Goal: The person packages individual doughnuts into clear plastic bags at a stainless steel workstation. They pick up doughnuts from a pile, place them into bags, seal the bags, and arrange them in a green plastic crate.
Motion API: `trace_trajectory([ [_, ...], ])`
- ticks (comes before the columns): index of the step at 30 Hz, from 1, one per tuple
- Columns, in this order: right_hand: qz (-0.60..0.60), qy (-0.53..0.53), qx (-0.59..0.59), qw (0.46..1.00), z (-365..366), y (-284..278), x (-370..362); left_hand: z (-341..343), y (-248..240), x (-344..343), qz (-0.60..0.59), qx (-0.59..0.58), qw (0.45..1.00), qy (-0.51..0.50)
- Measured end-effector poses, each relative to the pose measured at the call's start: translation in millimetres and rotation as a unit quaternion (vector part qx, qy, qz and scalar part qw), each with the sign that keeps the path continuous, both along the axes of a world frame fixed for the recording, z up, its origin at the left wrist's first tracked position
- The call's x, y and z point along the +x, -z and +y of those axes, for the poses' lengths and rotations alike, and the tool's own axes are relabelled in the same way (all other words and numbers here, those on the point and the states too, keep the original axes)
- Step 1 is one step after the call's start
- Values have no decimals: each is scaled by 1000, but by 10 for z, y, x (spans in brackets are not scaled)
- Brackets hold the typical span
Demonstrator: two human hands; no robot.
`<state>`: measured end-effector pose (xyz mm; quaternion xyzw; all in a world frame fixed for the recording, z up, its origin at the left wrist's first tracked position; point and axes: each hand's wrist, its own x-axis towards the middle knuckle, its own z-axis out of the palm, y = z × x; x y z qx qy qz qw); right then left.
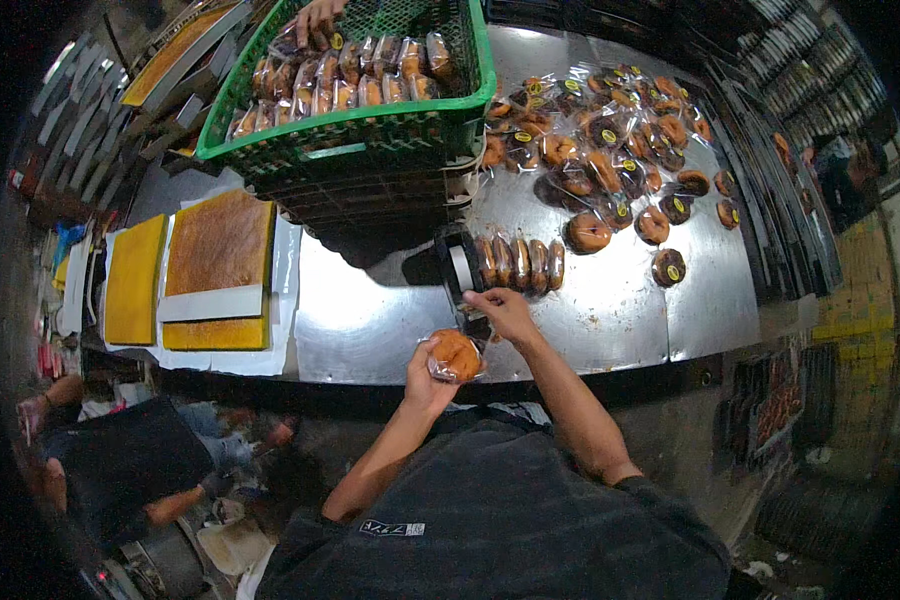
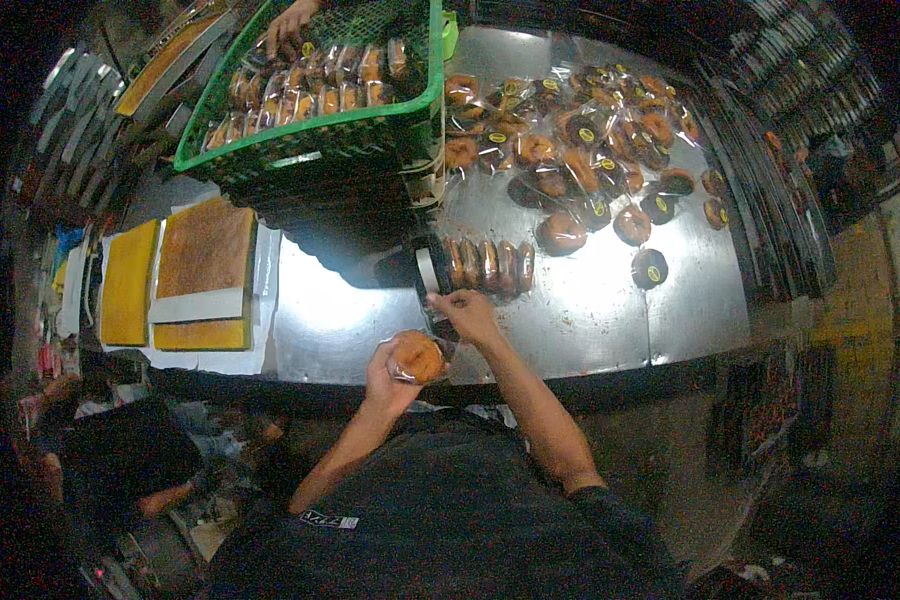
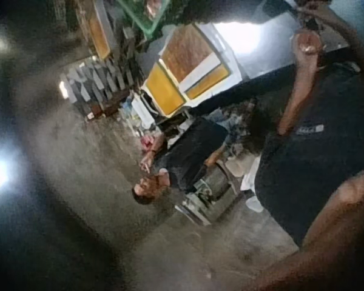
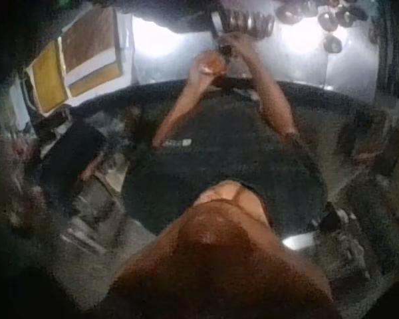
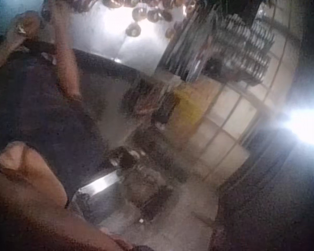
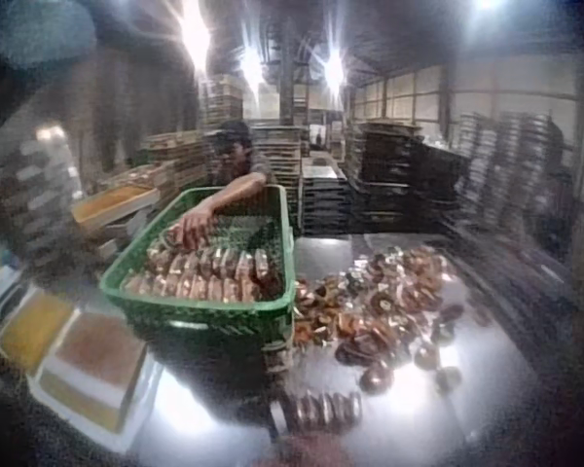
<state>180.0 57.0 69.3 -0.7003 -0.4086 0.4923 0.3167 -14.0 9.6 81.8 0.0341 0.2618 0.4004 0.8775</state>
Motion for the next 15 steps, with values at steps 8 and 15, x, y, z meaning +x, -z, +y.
trace_trajectory([
  [8, -88, -122, 208, 966, -458, 46, 64, 148, 644, 49, 28, -27, 998, -43],
  [15, -163, -196, 101, 962, -436, -496, 321, 344, -227, -206, 112, 93, 989, 31],
])
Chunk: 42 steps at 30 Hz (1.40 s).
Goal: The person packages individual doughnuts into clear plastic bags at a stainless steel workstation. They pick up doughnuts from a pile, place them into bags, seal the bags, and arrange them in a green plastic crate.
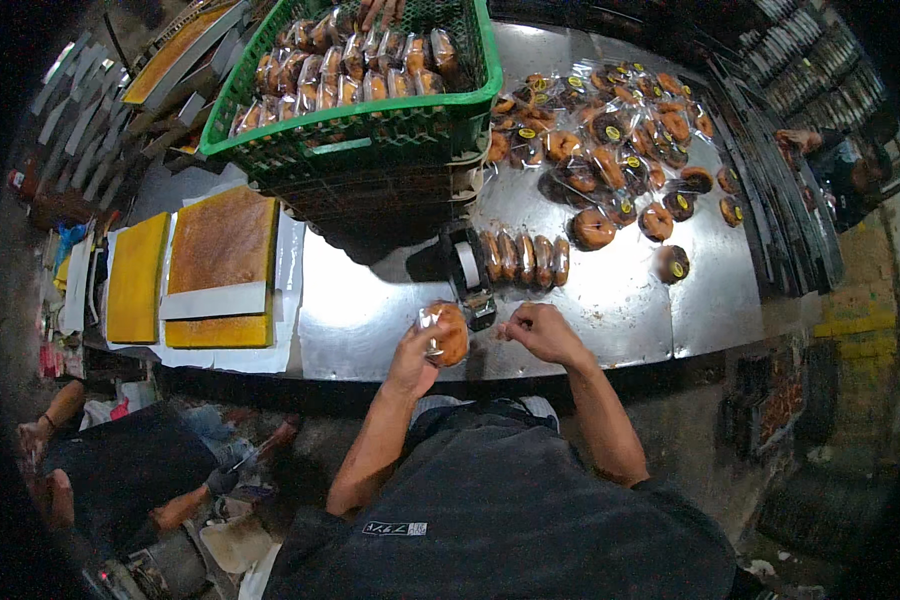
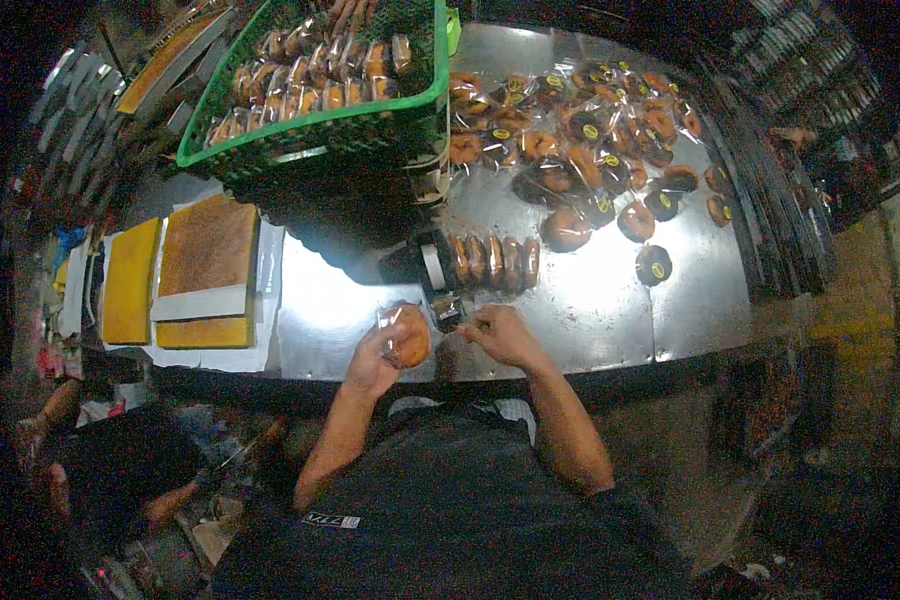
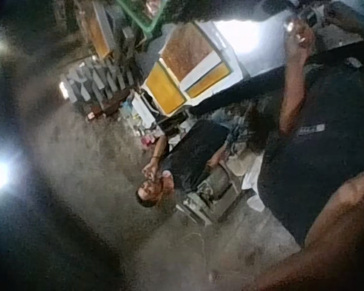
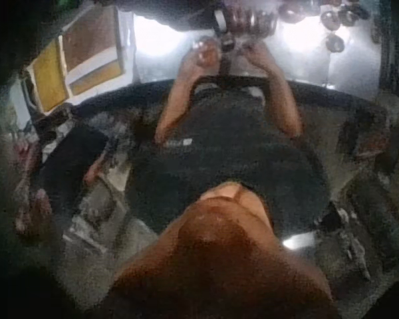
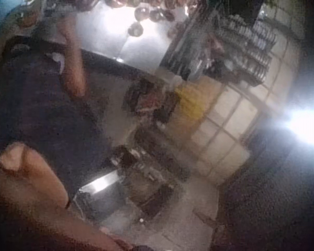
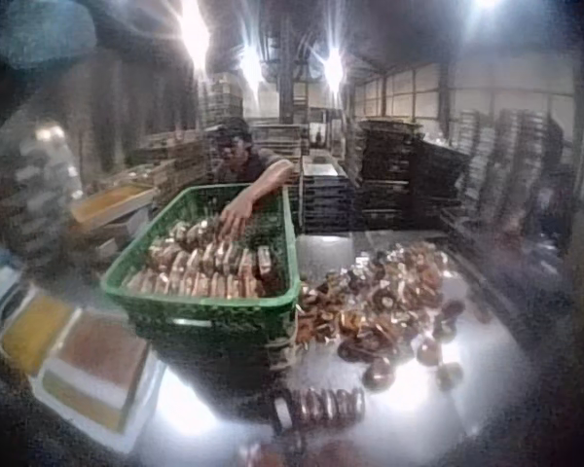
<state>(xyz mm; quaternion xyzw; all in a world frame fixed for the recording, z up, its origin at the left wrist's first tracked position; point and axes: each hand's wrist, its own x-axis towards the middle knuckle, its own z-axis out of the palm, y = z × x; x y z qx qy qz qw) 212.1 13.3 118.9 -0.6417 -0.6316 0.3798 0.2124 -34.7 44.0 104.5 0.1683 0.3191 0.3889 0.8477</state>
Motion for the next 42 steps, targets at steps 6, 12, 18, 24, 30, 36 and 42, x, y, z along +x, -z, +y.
trace_trajectory([
  [6, 253, -121, 78, 957, 116, -934, -199, 70, -336, 253, 150, 161, 961, 169],
  [12, 83, -7, 34, 996, 53, -319, 383, 53, -357, 601, 59, 86, 959, 265],
  [18, 120, -75, 272, 952, -219, -377, 621, 114, -377, 975, -5, -21, 972, 232],
  [24, 12, 261, 350, 899, 8, 217, 1082, 708, -384, 1943, 364, 299, 879, 71],
  [30, -59, 147, 232, 960, 28, 929, 1189, 1023, 585, 3577, 583, 673, 423, 168],
  [36, 17, 160, 125, 979, -61, 826, 1419, 1312, 602, 3892, 532, 633, 528, 194],
  [42, 34, 391, 315, 864, -179, 113, 1819, 1436, -131, 3052, 172, 330, 894, 252],
])
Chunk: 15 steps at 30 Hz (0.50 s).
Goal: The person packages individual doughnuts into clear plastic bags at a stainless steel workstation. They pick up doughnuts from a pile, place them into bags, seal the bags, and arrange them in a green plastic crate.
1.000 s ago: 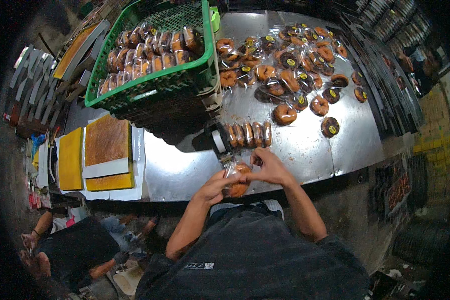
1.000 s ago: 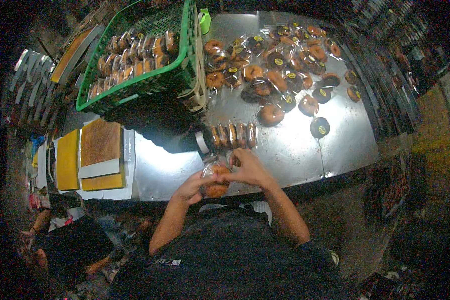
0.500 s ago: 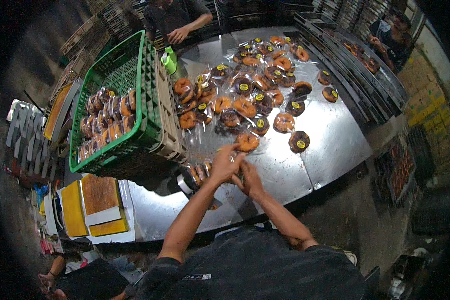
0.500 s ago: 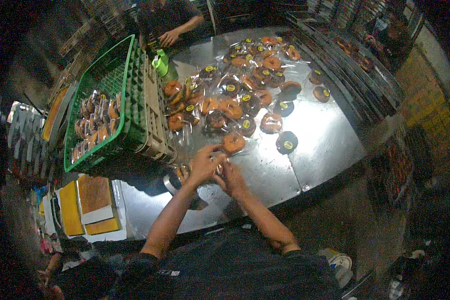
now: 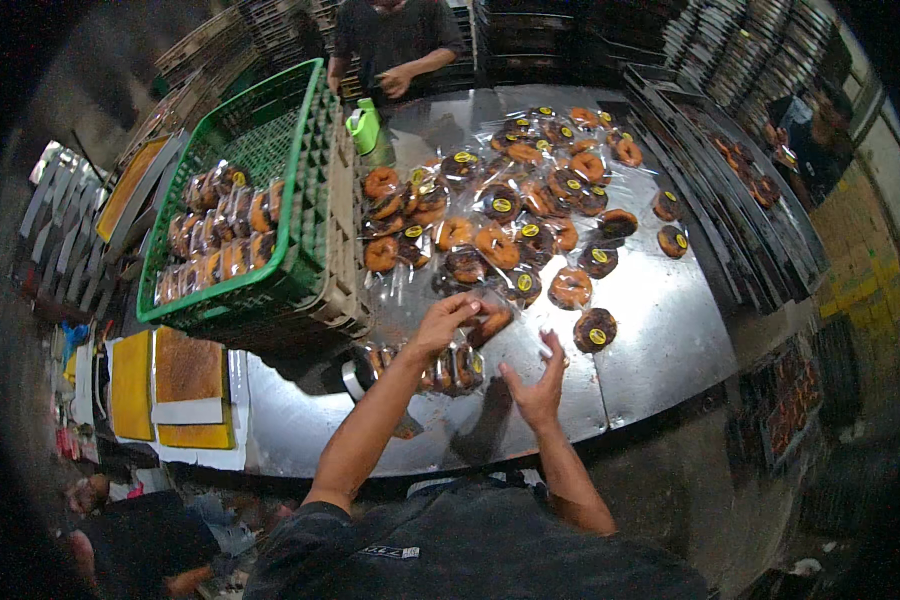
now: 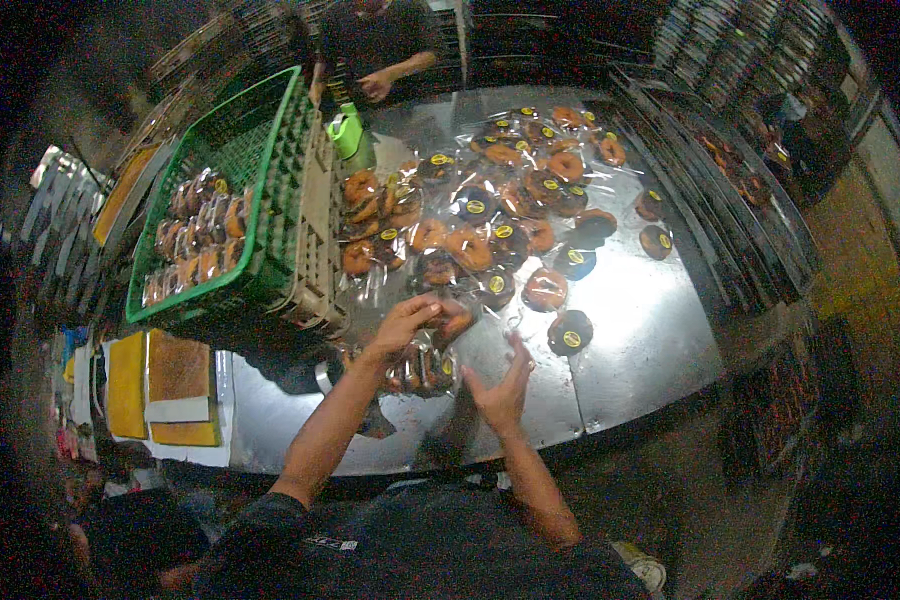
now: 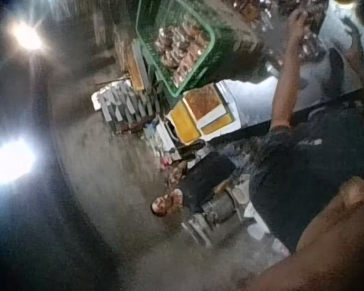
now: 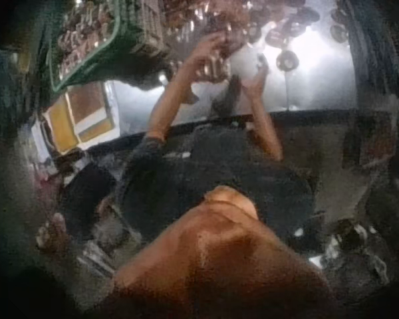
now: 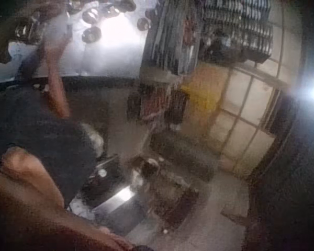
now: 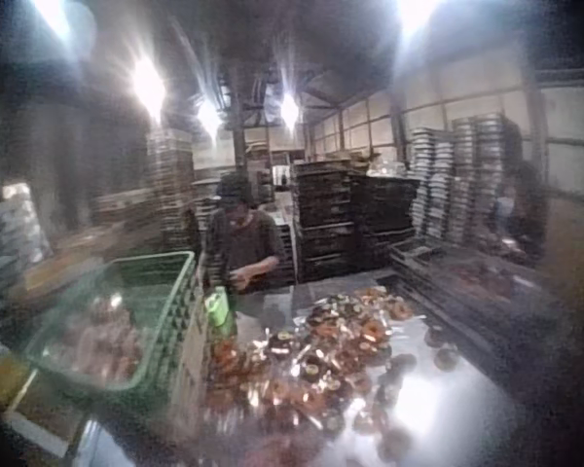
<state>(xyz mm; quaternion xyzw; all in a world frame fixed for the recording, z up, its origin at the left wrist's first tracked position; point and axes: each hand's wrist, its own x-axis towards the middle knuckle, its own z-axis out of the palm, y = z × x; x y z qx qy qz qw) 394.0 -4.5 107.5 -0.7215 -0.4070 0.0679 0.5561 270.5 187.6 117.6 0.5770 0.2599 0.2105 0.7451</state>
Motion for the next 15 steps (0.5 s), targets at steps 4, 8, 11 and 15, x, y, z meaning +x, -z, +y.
trace_trajectory([
  [4, 160, -266, -52, 949, 289, -305, -46, -345, -445, -527, -124, -185, 971, -89],
  [8, 202, -303, -85, 928, 422, -247, -531, -726, -392, -929, -53, -179, 953, -239],
  [11, 285, -278, -20, 917, 448, -275, -885, -850, -333, -1369, -91, -96, 970, -204],
  [15, 212, -256, -30, 943, 406, -532, -1272, -1037, -368, -1859, -102, -130, 970, -177],
])
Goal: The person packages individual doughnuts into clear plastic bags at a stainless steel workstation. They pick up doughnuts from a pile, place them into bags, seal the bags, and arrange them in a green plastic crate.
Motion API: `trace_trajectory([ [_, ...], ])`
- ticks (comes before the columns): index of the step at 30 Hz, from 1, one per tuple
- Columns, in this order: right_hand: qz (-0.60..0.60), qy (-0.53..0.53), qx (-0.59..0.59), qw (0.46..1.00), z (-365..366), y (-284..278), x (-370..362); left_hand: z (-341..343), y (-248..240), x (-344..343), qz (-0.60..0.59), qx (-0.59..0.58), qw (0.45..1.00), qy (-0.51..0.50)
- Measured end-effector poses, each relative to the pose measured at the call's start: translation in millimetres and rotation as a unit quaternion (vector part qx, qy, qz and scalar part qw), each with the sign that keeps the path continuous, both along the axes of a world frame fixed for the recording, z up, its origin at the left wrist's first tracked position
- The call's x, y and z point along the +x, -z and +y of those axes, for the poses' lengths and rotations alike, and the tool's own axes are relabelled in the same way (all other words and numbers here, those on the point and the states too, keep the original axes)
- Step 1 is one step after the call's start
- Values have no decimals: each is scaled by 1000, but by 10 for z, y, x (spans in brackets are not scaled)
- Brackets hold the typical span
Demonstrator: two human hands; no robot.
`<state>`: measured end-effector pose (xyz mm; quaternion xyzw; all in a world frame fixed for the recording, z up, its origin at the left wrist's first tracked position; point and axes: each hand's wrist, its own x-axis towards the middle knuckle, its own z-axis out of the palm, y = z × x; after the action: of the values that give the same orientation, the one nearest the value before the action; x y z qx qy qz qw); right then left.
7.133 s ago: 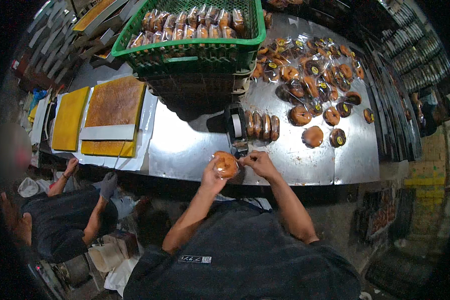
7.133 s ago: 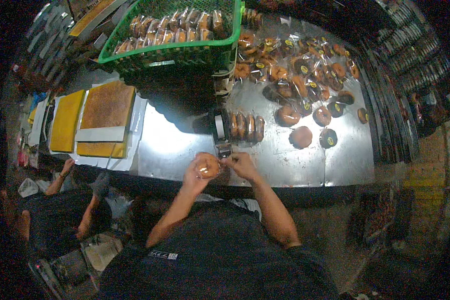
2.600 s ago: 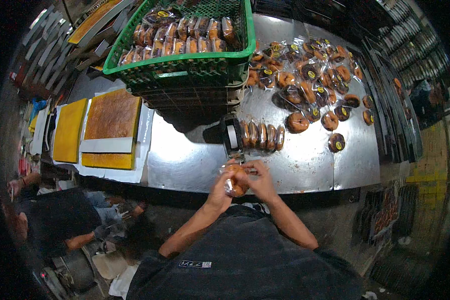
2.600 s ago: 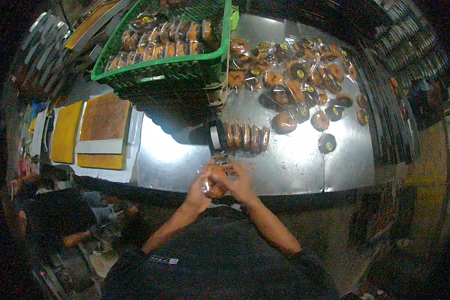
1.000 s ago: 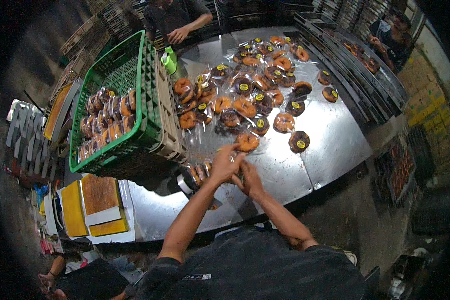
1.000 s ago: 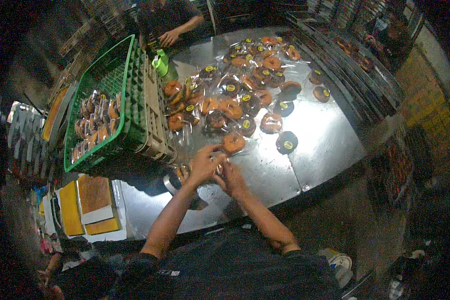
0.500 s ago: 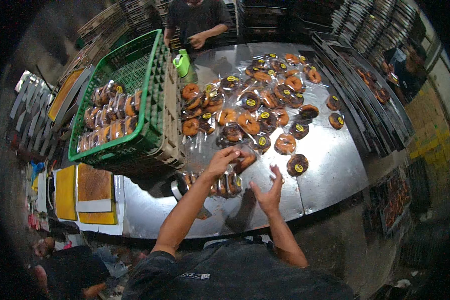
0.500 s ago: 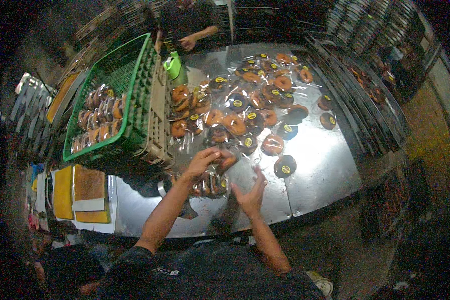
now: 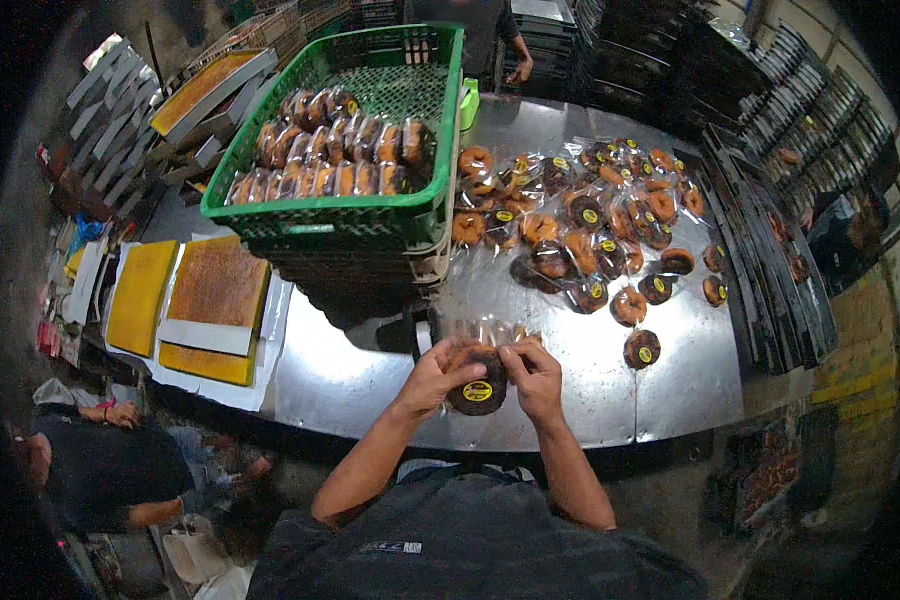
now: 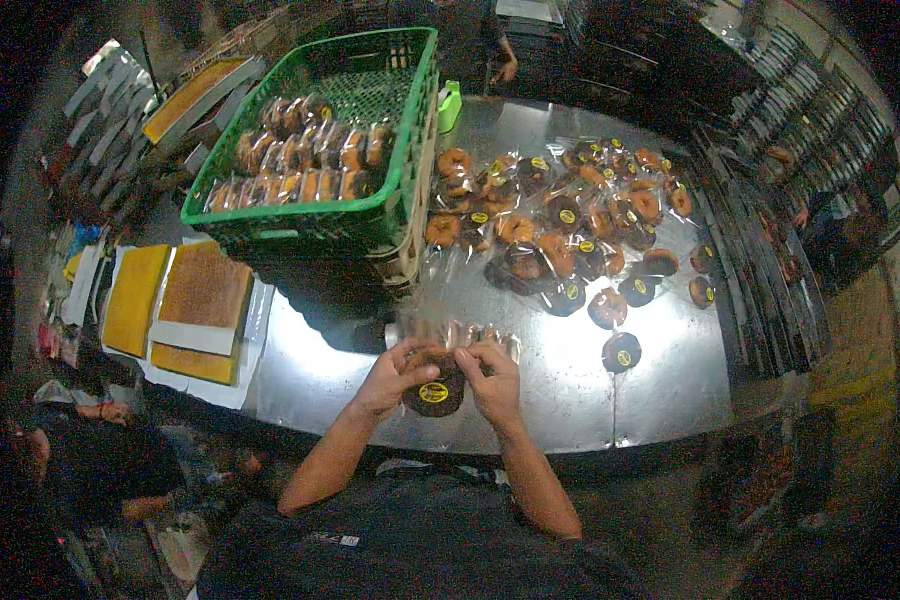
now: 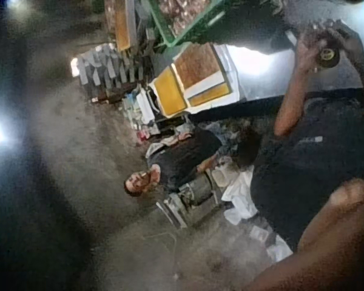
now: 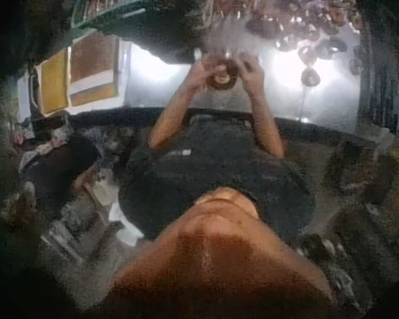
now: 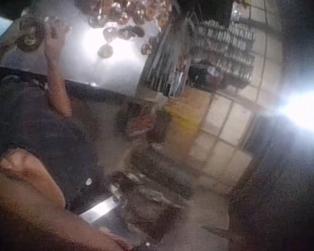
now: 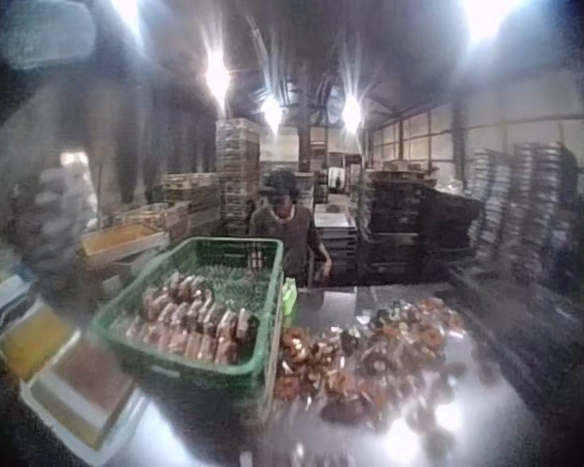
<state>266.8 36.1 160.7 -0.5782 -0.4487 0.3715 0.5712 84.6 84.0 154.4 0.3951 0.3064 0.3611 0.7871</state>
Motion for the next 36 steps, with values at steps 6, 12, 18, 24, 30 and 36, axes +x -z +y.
trace_trajectory([
  [6, -114, 58, -19, 992, 47, 308, -283, -24, -176, -137, -2, -41, 993, -109],
  [12, -248, 77, 156, 953, -141, -207, -898, -27, -253, -422, 94, 137, 982, -88],
  [18, 110, -118, -138, 977, -78, -39, -701, 49, -356, -305, 433, 561, 593, -381],
  [24, 179, -107, 111, 972, -112, -118, -547, -56, -411, -437, 278, 243, 927, 62],
  [30, 109, -91, 10, 990, -54, 39, -279, -148, -349, -253, 309, 198, 930, -2],
  [36, -202, -95, 78, 972, -79, -220, -51, -148, -239, -71, 225, 222, 944, -93],
])
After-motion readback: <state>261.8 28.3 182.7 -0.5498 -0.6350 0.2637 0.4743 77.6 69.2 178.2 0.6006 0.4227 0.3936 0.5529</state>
